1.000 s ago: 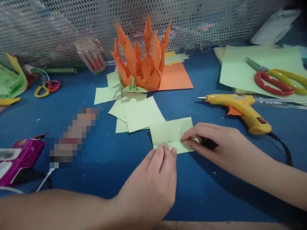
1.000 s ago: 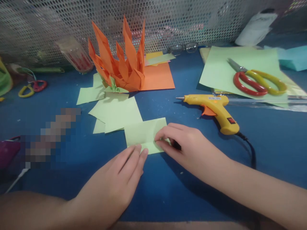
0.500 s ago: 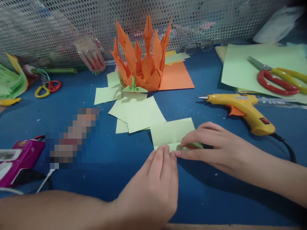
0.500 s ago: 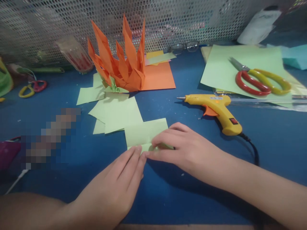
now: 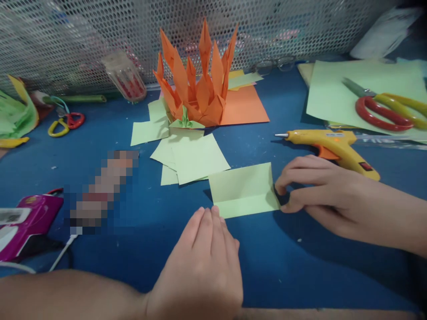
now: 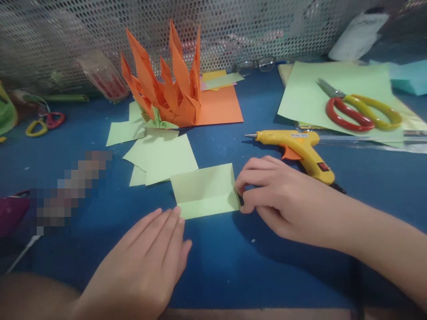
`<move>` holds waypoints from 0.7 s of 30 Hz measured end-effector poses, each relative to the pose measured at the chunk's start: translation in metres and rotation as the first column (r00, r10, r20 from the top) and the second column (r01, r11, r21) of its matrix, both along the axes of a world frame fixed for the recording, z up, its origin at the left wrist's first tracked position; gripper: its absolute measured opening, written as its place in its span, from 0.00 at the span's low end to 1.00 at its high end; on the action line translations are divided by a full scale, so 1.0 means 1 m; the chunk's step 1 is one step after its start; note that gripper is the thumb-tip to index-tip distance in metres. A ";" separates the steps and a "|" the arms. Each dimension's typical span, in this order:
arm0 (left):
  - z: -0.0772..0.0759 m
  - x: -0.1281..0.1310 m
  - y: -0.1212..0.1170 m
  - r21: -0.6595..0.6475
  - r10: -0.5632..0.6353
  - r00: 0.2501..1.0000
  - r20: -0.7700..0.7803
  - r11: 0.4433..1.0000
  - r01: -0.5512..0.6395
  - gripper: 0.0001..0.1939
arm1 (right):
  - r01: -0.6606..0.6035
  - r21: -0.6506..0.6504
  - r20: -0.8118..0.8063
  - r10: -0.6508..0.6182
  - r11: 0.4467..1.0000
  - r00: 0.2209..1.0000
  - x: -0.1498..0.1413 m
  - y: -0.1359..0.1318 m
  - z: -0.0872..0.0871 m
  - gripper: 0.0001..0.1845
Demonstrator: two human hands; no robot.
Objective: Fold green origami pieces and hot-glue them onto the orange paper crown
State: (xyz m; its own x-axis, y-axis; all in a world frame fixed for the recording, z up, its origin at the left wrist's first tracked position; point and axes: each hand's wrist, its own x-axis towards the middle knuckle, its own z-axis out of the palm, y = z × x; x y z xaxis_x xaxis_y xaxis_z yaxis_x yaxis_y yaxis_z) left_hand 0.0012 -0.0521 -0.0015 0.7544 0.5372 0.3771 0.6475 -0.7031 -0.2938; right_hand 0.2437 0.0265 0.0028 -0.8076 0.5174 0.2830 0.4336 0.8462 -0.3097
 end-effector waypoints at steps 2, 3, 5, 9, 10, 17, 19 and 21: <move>0.002 0.001 0.001 -0.014 0.020 1.000 0.008 1.000 -0.019 0.11 | 0.007 -0.008 -0.008 -0.007 1.000 1.000 0.000 0.001 -0.001 0.14; 0.002 0.001 0.001 -0.030 0.031 1.000 0.005 0.999 -0.031 0.11 | 0.013 -0.011 -0.016 -0.013 1.000 1.000 -0.001 0.001 -0.001 0.14; 0.002 0.001 0.002 -0.052 0.042 0.999 -0.013 0.998 -0.043 0.13 | 0.056 -0.023 -0.049 -0.057 0.998 0.997 -0.004 0.000 -0.002 0.14; 0.000 0.001 0.001 -0.051 -0.036 0.996 -0.076 0.998 0.033 0.21 | 0.239 -0.063 -0.220 -0.247 0.969 0.944 -0.010 -0.007 -0.001 0.13; -0.001 0.000 0.001 -0.063 -0.066 0.993 -0.095 0.996 0.060 0.22 | 0.260 -0.081 -0.251 -0.272 0.962 0.929 -0.011 -0.009 0.000 0.12; -0.005 -0.003 -0.002 -0.145 -0.144 0.978 -0.152 0.982 0.122 0.23 | 0.151 -0.163 -0.281 -0.193 0.975 0.940 -0.022 -0.019 -0.002 0.09; -0.005 -0.002 -0.003 -0.150 -0.149 0.976 -0.159 0.981 0.125 0.23 | 0.118 -0.140 -0.299 -0.155 0.983 0.942 -0.025 -0.019 -0.001 0.07; -0.006 -0.002 -0.003 -0.143 -0.152 0.975 -0.162 0.981 0.129 0.23 | 0.117 -0.123 -0.309 -0.150 0.986 0.939 -0.026 -0.019 0.001 0.05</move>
State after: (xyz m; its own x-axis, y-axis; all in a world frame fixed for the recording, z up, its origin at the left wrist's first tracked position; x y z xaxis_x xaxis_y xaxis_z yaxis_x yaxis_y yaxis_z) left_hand -0.0006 -0.0548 -0.0071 0.8730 0.4575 0.1691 0.4877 -0.8230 -0.2912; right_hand 0.2173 0.0077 0.0036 -0.6066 0.6532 0.4531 0.4059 0.7446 -0.5299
